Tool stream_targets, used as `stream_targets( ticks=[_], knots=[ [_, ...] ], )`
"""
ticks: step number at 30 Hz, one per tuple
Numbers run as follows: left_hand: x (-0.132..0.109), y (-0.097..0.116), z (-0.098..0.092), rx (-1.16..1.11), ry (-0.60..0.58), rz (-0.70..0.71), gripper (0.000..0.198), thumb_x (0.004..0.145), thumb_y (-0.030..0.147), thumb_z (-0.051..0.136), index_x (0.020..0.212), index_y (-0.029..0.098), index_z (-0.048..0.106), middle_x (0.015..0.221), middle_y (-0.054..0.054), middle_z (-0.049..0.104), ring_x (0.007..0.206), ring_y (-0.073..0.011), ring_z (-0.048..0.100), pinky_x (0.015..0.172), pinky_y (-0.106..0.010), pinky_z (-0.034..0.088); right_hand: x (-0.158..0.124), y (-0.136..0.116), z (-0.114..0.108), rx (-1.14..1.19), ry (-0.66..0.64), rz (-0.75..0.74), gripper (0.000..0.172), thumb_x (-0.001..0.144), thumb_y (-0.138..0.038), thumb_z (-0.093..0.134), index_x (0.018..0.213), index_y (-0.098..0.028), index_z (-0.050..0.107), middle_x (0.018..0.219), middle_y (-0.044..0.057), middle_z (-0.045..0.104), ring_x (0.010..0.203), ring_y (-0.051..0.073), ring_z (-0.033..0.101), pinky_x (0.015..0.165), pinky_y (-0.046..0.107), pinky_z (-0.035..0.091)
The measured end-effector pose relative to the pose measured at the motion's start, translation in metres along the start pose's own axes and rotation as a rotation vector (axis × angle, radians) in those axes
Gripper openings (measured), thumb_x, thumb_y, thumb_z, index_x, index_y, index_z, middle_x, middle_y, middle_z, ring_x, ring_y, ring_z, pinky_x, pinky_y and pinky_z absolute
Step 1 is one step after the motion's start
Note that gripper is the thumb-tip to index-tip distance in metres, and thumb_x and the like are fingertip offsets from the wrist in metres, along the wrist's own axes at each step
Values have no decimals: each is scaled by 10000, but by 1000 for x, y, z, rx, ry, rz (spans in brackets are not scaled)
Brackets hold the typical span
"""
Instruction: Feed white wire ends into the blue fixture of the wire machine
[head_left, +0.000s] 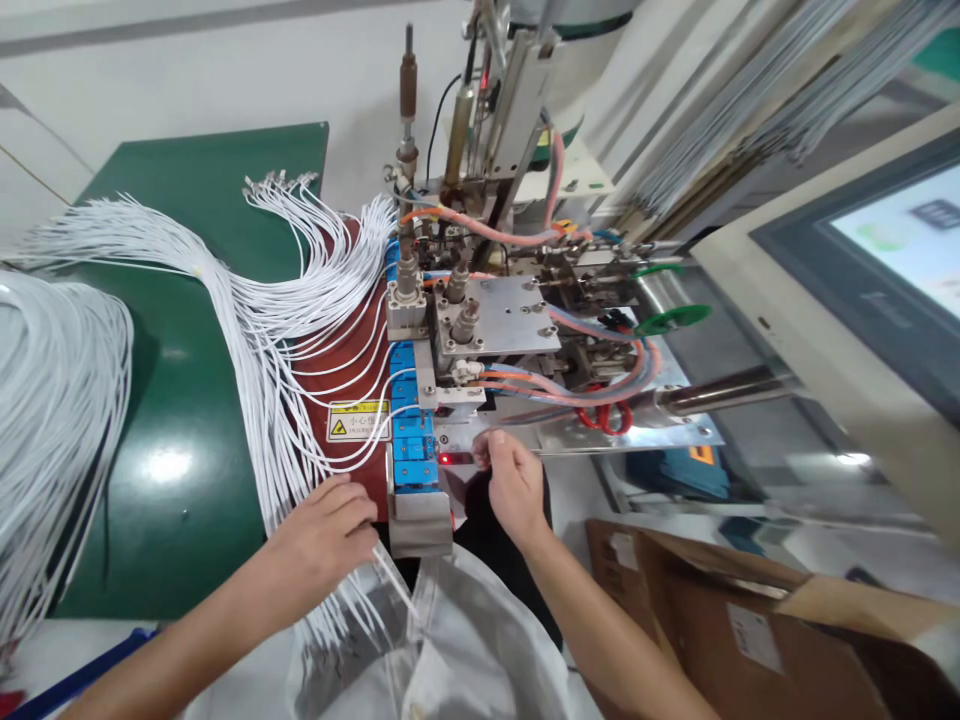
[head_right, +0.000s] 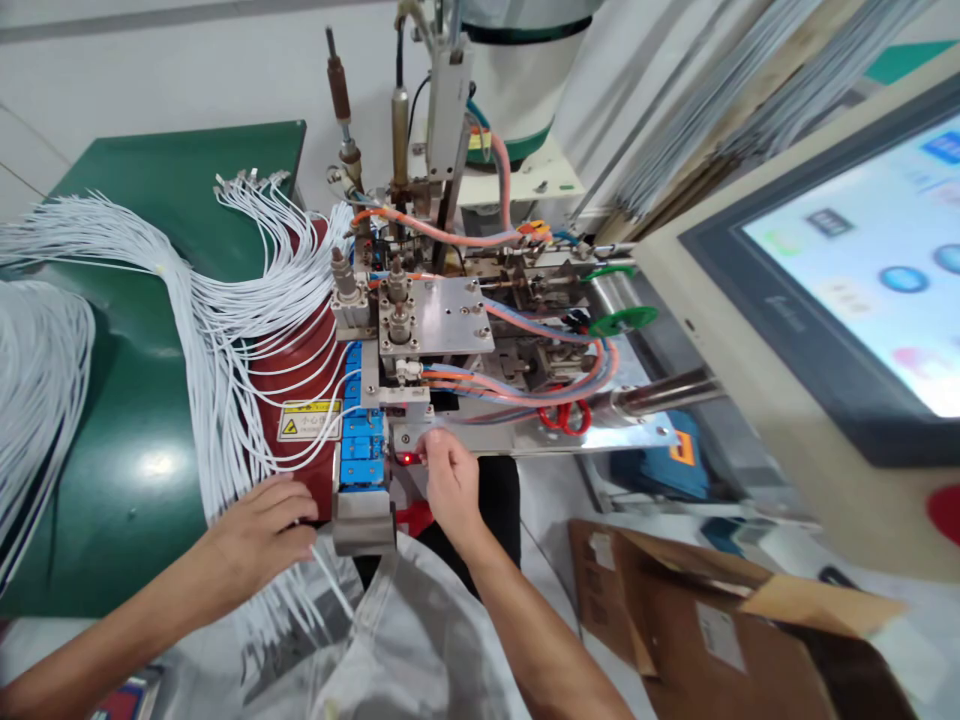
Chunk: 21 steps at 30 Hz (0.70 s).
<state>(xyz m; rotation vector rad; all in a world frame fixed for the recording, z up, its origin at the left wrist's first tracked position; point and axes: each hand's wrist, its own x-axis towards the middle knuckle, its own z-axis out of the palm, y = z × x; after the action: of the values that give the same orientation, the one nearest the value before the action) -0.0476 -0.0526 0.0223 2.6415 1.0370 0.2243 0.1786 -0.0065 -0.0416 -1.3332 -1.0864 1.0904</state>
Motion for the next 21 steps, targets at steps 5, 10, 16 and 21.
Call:
stream_targets(
  ticks=[5, 10, 16, 21],
  knots=[
    [24, 13, 11, -100, 311, -186, 135, 857, 259, 513, 786, 167, 579, 719, -15, 618, 669, -125, 571, 654, -248, 464, -15, -10, -1, 199, -144, -12, 401, 836, -467, 456, 630, -161, 612, 543, 6, 515, 504, 117, 461, 490, 244, 375],
    [43, 25, 19, -128, 387, -324, 130, 859, 227, 495, 811, 173, 603, 725, -22, 632, 673, -135, 592, 650, -250, 471, -28, -19, -8, 355, -135, 27, 301, 811, -438, 513, 755, -186, 666, 573, 13, 586, 504, 126, 521, 483, 243, 427],
    [61, 34, 21, -494, 385, -436, 202, 848, 259, 498, 996, 181, 610, 891, -49, 671, 783, -147, 619, 715, -252, 493, -24, -35, -6, -33, -241, -88, 100, 773, -224, 587, 720, -189, 664, 682, 25, 653, 605, 133, 582, 569, 238, 456],
    [67, 27, 14, -703, 267, -571, 184, 828, 249, 506, 739, 181, 651, 686, 1, 637, 646, -120, 578, 616, -212, 454, -22, -37, 0, -56, -250, -107, 115, 787, -204, 559, 728, -190, 656, 673, 15, 640, 630, 134, 586, 604, 241, 463]
  ],
)
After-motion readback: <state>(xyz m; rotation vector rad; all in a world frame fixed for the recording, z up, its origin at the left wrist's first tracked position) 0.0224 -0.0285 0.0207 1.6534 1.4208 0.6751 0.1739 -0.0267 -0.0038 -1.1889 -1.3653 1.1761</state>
